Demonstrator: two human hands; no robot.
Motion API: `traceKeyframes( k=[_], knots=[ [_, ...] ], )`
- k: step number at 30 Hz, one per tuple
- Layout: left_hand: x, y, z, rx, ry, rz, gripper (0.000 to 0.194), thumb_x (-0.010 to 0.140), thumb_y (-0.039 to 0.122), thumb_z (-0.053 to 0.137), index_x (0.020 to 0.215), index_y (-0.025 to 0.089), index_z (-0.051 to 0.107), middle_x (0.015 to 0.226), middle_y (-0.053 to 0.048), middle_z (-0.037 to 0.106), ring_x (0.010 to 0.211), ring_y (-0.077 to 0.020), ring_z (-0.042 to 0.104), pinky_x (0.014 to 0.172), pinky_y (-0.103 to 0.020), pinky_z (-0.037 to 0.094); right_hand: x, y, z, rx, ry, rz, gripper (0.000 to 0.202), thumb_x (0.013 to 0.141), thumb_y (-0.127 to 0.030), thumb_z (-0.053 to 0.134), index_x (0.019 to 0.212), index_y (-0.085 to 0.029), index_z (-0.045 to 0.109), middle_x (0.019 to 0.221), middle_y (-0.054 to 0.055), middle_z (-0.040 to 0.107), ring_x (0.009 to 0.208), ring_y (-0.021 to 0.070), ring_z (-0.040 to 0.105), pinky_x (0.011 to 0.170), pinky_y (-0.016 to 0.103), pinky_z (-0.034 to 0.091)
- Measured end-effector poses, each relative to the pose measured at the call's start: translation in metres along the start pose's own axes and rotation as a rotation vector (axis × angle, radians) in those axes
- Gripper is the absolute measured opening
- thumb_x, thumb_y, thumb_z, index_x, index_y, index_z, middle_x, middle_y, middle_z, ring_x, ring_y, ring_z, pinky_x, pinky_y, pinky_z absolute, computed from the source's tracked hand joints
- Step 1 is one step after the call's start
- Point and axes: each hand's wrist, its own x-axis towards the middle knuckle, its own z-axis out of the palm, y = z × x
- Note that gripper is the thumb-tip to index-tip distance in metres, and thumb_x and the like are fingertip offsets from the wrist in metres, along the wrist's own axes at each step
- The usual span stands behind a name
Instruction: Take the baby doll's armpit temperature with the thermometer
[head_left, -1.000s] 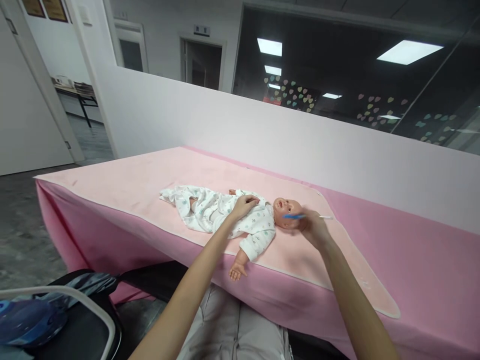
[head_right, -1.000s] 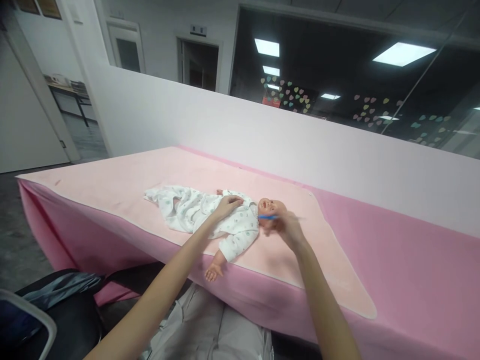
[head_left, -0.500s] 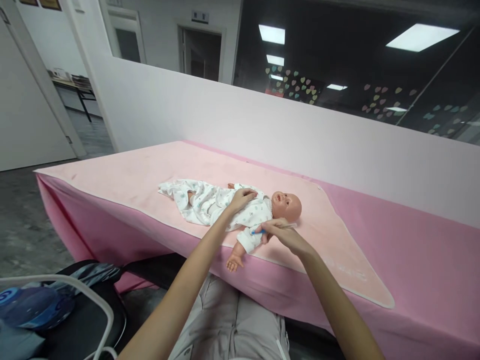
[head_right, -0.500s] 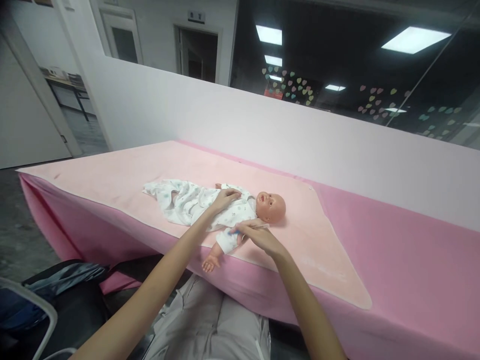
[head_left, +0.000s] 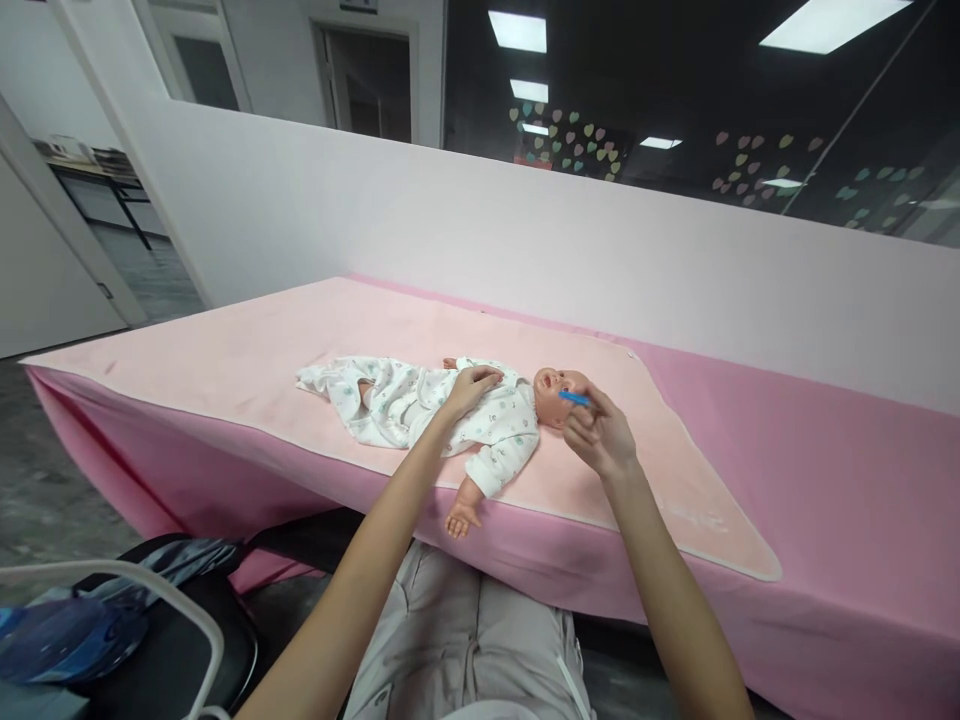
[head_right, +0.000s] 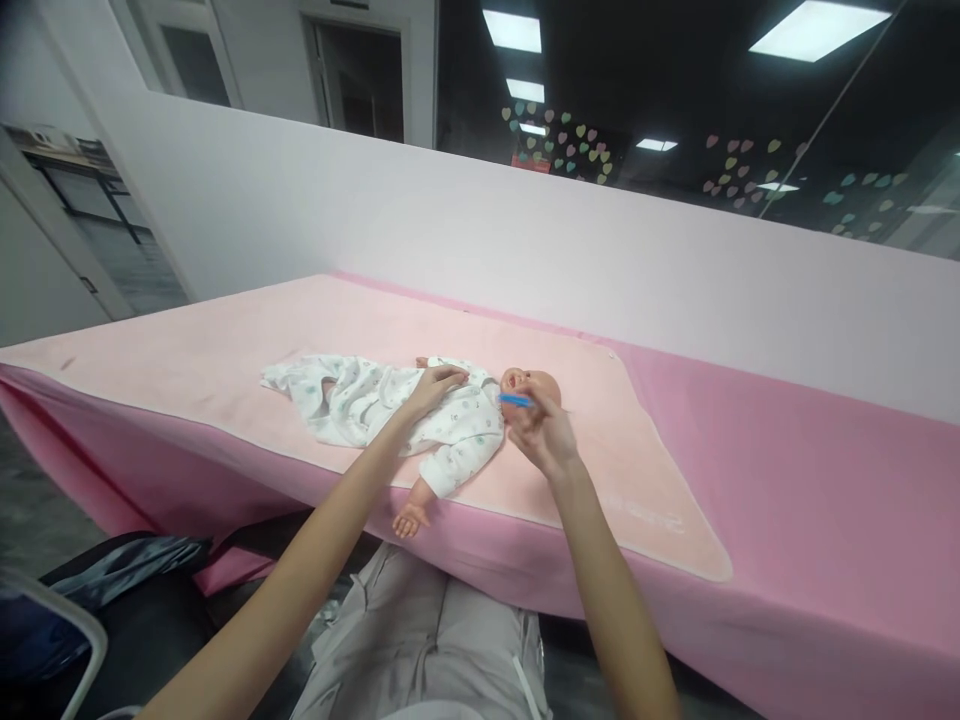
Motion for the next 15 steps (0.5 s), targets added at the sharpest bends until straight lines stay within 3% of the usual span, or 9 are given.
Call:
traceKeyframes(
  k=[4,8,11,15],
  knots=[
    [0.000,0.001,0.000,-0.029,0.005,0.008,0.024,0.073,0.035,0.059,0.082,0.014,0.068,0.086,-0.006,0.069,0.085,-0.0191,0.060,0.079,-0.030,0.045,0.002,-0.007,0.003,-0.183,-0.104,0.027,0.027,0.073,-0.046,0.060,0.073,-0.018,0.061,0.046,-0.003,0.055,0.039,0.0086,0.047,0.033,0.018,0.028],
    [0.000,-0.001,-0.001,-0.040,0.013,0.017,0.024,0.073,0.034,0.059,0.083,0.014,0.068,0.084,-0.006,0.069,0.084,-0.0194,0.060,0.078,-0.030,0.045,0.002,-0.010,0.003,-0.260,-0.073,-0.042,0.037,0.077,-0.053,0.052,0.065,-0.019,0.060,0.038,-0.004,0.049,0.034,0.0082,0.041,0.034,0.021,0.029],
    [0.000,0.000,-0.001,-0.020,0.010,0.008,0.024,0.073,0.033,0.059,0.084,0.014,0.068,0.087,-0.007,0.069,0.087,-0.0198,0.060,0.080,-0.030,0.045,0.002,-0.004,-0.009,-0.422,-0.164,0.026,0.037,0.073,-0.052,0.057,0.063,-0.017,0.061,0.040,-0.003,0.052,0.035,0.0086,0.043,0.036,0.021,0.030],
    [-0.002,0.003,0.001,0.050,-0.024,0.020,0.025,0.075,0.033,0.057,0.088,0.015,0.068,0.091,-0.007,0.069,0.089,-0.0199,0.061,0.081,-0.030,0.045,0.001,0.021,-0.032,-0.411,0.028,-0.045,0.041,0.077,-0.057,0.048,0.067,-0.018,0.057,0.037,-0.005,0.044,0.033,0.0092,0.038,0.037,0.023,0.028]
  ],
)
